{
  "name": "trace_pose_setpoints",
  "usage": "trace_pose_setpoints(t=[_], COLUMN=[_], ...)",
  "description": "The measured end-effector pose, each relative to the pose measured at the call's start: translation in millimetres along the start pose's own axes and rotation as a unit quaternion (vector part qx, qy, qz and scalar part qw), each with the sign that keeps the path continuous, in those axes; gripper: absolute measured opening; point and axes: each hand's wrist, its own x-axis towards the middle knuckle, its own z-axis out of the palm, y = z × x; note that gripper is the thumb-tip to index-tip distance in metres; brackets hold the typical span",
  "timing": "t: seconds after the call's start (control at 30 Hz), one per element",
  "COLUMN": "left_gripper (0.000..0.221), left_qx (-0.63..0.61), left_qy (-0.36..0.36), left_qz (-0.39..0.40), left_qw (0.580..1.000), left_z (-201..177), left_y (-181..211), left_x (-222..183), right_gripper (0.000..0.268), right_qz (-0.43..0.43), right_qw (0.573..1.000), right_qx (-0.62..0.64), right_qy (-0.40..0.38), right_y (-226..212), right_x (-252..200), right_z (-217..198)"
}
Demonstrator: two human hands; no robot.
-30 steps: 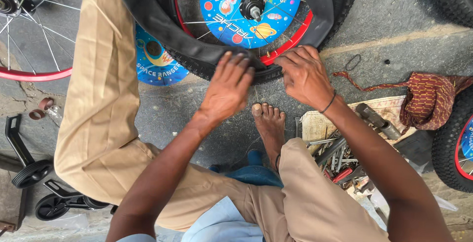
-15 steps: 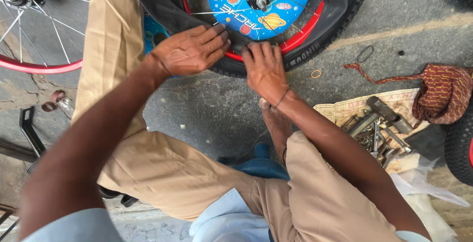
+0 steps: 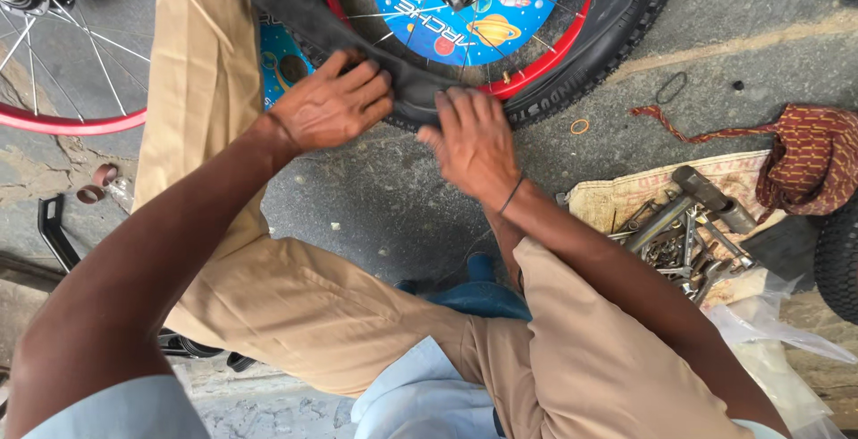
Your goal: The person repairs a bicycle wheel by inserting an inner tube into a tire and using a screwdriver as a lever to pry the tire bead onto the rim while sitting on the floor.
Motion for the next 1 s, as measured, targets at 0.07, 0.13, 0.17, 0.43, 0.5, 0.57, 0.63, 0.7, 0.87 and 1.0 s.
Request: trace_pose_setpoints(t=[0.07,0.13,0.17,0.43,0.5,0.57,0.63,0.7,0.87,1.0], left_gripper=[0.034,0.064,0.064,0.028,0.027,0.026,0.018,0.019,0.021,0.027], left_qx=[0.025,0.004,0.003,-0.013,-0.024,-0.026,-0.058,-0.034,0.044,-0.038], left_qy=[0.044,0.071,0.073,0.09,0.083,0.075,-0.004,-0.012,-0.109,0.032], left_qz=[-0.005,-0.019,-0.018,-0.058,-0.048,-0.05,-0.038,-0.035,-0.028,-0.09], left_qw=[0.999,0.997,0.997,0.994,0.995,0.996,0.998,0.999,0.993,0.995], left_z=[3,10,15,30,32,32,29,27,3,-29], left_y=[3,7,7,24,21,21,18,22,21,-22], left_x=[-2,3,4,9,13,15,19,28,42,5], right_gripper=[0.065,0.071,0.071,0.031,0.03,0.029,0.022,0.022,0.034,0.043], right_qz=[-0.027,-0.012,-0.011,0.045,0.058,0.058,0.14,0.136,0.109,-0.059], right_qw=[0.999,0.996,0.996,0.995,0.994,0.994,0.971,0.971,0.957,0.989], right_qx=[-0.032,-0.078,-0.08,0.022,0.038,0.055,0.046,0.048,0.116,0.133], right_qy=[0.01,-0.047,-0.048,-0.09,-0.082,-0.073,-0.188,-0.193,-0.241,-0.009], right_y=[-9,-12,-13,9,12,11,11,12,17,56], right_x=[2,2,3,1,0,3,12,18,25,-2], right_z=[-3,-3,-1,22,28,33,36,37,3,-70])
